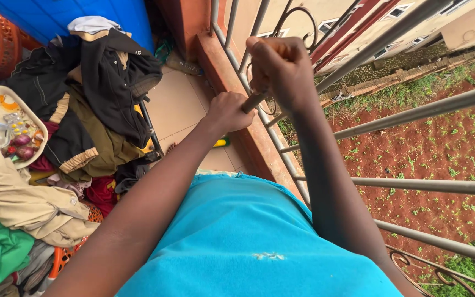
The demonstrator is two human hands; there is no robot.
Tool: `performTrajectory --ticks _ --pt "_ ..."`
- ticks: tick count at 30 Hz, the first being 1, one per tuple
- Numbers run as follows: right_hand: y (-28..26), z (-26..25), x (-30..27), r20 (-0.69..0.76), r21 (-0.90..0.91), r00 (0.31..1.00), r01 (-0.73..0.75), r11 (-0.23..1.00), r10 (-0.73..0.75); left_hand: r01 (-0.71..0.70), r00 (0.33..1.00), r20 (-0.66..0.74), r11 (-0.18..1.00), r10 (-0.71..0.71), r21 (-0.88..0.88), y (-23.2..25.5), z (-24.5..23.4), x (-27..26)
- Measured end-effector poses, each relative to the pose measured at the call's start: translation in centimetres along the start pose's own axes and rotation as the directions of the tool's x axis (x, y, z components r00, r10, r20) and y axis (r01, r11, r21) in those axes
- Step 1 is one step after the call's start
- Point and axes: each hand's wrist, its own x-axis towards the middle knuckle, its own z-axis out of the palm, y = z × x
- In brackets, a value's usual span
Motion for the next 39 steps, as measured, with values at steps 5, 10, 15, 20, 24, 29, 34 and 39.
performTrajectory --ticks 5,10,15,20,24,29,34,39 --pt "-2.1 0.9 -1.0 0.036 0.055 0.998 0.049 0.997 -0.051 0.024 1.000 0.009 1.000 -0.024 0.016 1.1 -2.0 -1.3" --pt "-0.8 2.3 -1.5 0.064 0.063 0.997 0.031 0.998 -0.035 0.032 0.999 -0.024 0.999 -0.032 0.016 0.2 -2.2 -2.8" --pt "-0.5 3.1 -1.5 0.024 0.028 0.996 -0.091 0.995 0.090 0.090 0.996 0.001 0.996 -0.090 0.003 -0.4 -0.9 -3.3" --pt "-1.6 3.5 -2.1 0.021 0.033 0.993 -0.116 0.993 0.115 0.137 0.990 0.040 0.990 -0.138 0.016 0.7 -1.6 -4.3" --pt "-2.4 4.1 -2.8 0.003 0.057 0.999 -0.036 0.998 0.036 0.152 0.982 0.109 0.988 -0.155 0.029 1.4 -3.3 -5.4" --pt "-4.2 5.2 -4.2 -0.022 0.178 0.997 0.077 0.981 -0.074 0.123 0.990 0.069 0.992 -0.124 0.019 1.8 -5.4 -6.1" --pt "-2.4 7.7 -4.7 -0.059 0.173 0.995 0.089 0.981 -0.080 0.087 0.996 -0.005 0.996 -0.087 0.033 -1.1 -5.5 -7.1" --pt "0.9 11.6 -6.5 -0.022 0.189 0.996 -0.077 0.979 0.083 0.100 0.994 0.034 0.994 -0.101 0.042 -5.5 -4.3 -9.7"
